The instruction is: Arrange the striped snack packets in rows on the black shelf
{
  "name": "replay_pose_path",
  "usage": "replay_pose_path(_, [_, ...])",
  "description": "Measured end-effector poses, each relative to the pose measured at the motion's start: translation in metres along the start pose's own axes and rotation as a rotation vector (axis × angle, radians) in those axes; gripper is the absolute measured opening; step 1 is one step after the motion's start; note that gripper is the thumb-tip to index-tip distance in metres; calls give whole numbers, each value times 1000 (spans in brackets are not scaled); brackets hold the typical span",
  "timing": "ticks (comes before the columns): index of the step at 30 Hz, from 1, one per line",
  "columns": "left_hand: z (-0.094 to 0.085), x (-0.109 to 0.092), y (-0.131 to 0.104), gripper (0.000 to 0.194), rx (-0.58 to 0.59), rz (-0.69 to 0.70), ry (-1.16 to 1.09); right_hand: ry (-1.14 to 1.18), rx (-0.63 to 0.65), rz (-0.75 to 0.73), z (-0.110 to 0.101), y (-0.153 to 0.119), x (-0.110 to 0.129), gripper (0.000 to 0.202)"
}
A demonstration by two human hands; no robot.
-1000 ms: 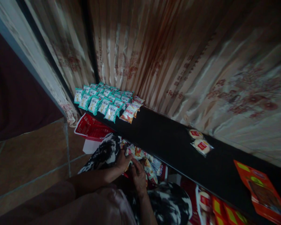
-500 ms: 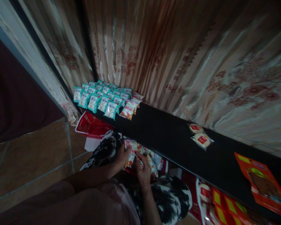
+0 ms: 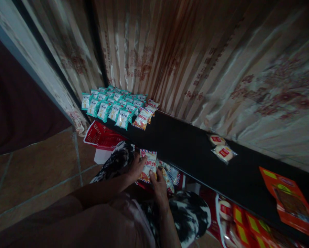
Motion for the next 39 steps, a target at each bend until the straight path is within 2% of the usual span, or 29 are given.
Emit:
replay_pose_path(3, [5,-8,-2,41,101,26,-64,88,15,105,-2,3,-5,64])
replay_pose_path(7, [10,-18,-9,39,178,86,-70,108,-45,37,-5,5,2,63])
replay_pose_path(14, [18,-14,-19,42,254,127,-38,82,-212,-41,-19,7,10,61])
replay_pose_path(18, [18,-12,-18,29,220,133,19,90,-256,-29,-22,9,18,62])
replay_pose_path(21, [17,-13,-15,25,210,136,27,156,-237,-33,-20,8,25,63])
replay_pose_path(27, [14,-16,-10,29,167,110,80,280,-104,81,-12,5,29,69])
replay_pose_path(33, [13,-11,-8,37,153,85,114,210,-94,57,-15,6,25,69])
replay_pose_path(39, [15,-9,-3,39,170,123,104,266,-105,68,-13,7,24,71])
Point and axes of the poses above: each hand's wrist, its own y-axis towards the middle knuckle, its own z-axis out of the palm, x = y × z, the point moved 4 cm from there along y, towards the middle knuckle, and after that the axes turned 1 degree about -x, right-handed, at the moved point
